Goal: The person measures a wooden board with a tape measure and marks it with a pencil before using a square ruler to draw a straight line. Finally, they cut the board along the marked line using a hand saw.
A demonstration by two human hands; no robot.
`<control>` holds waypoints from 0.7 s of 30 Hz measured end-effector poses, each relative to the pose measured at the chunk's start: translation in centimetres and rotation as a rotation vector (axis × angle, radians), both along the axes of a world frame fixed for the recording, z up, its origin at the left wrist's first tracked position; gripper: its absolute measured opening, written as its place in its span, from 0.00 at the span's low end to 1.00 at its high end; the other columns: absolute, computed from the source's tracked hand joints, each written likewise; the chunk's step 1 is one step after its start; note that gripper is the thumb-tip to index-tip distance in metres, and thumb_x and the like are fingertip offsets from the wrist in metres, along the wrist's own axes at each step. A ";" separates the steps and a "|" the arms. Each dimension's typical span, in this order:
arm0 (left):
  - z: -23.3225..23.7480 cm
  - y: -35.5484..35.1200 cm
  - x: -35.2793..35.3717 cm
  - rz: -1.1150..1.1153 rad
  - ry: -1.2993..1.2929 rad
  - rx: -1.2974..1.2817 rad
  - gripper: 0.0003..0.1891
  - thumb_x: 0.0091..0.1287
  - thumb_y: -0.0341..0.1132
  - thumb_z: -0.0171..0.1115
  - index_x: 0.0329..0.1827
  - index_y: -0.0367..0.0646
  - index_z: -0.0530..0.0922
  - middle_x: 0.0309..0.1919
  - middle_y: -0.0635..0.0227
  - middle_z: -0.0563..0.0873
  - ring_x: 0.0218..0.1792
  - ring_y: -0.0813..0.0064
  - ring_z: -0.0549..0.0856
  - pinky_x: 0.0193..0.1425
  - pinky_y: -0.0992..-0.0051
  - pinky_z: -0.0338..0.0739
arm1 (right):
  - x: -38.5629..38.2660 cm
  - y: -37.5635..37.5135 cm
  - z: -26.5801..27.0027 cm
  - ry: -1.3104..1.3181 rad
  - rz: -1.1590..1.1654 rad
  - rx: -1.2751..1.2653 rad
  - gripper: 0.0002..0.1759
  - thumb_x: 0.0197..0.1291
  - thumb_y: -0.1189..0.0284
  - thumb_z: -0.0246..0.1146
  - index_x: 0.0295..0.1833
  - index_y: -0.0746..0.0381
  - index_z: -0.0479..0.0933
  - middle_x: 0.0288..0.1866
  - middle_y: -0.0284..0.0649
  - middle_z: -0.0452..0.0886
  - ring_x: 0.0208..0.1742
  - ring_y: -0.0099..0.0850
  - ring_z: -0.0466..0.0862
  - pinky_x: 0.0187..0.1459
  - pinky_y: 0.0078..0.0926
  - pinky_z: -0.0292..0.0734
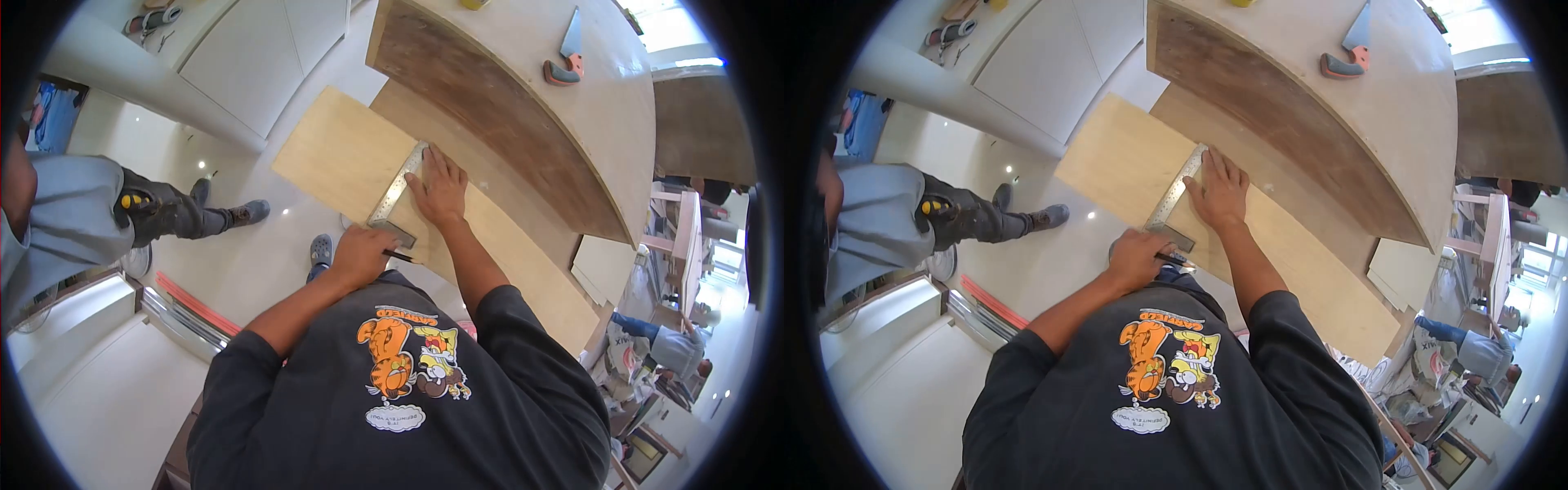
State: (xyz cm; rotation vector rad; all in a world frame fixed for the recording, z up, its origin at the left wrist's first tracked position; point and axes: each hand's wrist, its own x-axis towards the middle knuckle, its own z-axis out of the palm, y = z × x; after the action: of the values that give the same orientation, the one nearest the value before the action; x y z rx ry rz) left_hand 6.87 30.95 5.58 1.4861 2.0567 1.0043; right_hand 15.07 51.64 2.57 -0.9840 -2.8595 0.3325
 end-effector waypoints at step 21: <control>-3.6 -0.1 -0.1 -0.216 0.115 -0.061 0.26 0.58 0.22 0.56 0.63 0.39 0.74 0.65 0.62 0.75 0.55 0.61 0.82 0.52 0.62 0.79 | 0.0 0.1 0.0 0.077 -0.003 -0.029 0.37 0.65 0.49 0.60 0.73 0.59 0.67 0.78 0.36 0.63 0.75 0.40 0.63 0.73 0.44 0.51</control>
State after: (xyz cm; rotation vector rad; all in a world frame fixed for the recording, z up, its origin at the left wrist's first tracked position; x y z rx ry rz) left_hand 6.80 30.84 1.97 1.7261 1.9326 0.7826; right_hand 15.11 51.70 2.58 -0.9578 -2.7917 0.4030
